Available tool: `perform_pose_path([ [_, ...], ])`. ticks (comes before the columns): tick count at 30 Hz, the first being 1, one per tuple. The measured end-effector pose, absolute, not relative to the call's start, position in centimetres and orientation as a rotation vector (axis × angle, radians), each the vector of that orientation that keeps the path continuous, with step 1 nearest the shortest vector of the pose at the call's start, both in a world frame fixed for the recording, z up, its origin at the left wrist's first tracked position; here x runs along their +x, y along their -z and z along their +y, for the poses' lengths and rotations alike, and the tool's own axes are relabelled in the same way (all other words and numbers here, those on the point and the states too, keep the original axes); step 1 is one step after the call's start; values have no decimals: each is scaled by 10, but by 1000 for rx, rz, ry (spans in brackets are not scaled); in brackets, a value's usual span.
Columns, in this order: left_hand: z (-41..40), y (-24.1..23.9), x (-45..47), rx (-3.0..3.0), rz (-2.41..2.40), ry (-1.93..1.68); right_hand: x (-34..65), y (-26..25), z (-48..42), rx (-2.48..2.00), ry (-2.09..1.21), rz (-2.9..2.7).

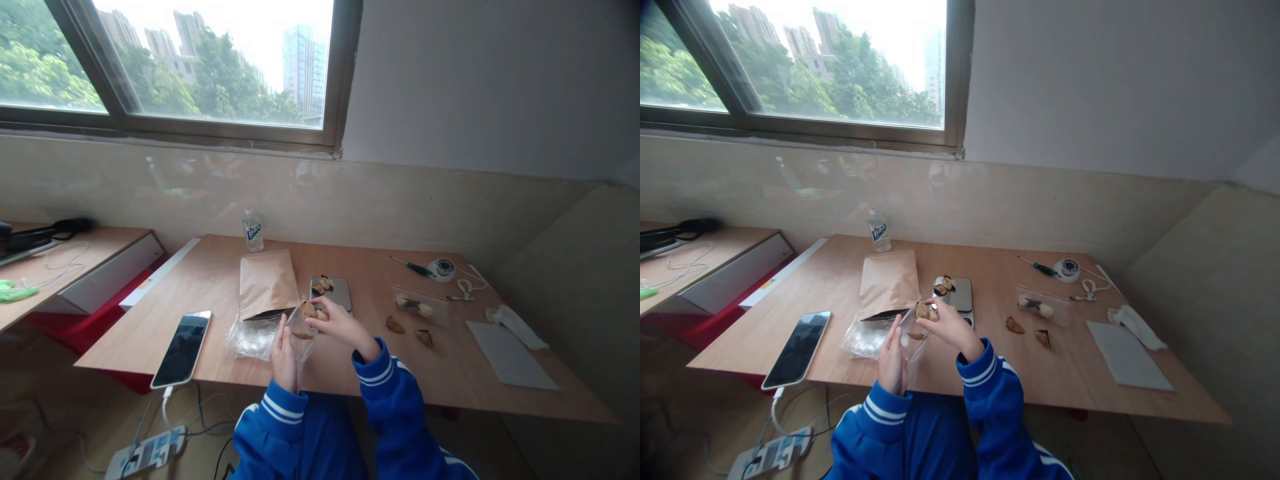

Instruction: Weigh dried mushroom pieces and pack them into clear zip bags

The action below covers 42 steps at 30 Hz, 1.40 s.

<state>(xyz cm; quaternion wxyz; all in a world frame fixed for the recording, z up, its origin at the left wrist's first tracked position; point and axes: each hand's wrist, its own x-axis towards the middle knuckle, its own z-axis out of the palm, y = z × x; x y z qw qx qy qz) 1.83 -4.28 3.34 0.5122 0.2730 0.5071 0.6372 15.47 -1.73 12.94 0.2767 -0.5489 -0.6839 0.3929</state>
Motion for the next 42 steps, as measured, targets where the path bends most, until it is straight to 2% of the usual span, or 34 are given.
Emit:
perform_pose_path([
  [9,-48,-58,21,476,1241,-1489,132,-129,-16,-1416,-939,-1817],
  [12,-50,-68,22,443,1251,-1444,129,-124,-15,-1415,-792,-1814],
  [17,-53,-75,21,395,1261,-1348,143,-95,22,-1456,-401,-1734],
  [23,-56,-67,20,455,1289,-1360,163,-45,79,-1732,-384,-1878],
  [29,-56,-63,15,441,1285,-1373,165,-28,74,-1808,-242,-1816],
  [32,-54,-58,12,452,1299,-1375,170,-37,65,-1713,-318,-1693],
  [36,-53,-56,13,456,1291,-1369,170,-71,50,-1455,-626,-1450],
  [39,-55,-59,17,450,1287,-1364,162,-105,34,-1413,-845,-1513],
  [42,-56,-61,20,441,1254,-1385,152,-129,17,-1412,-924,-1669],
])
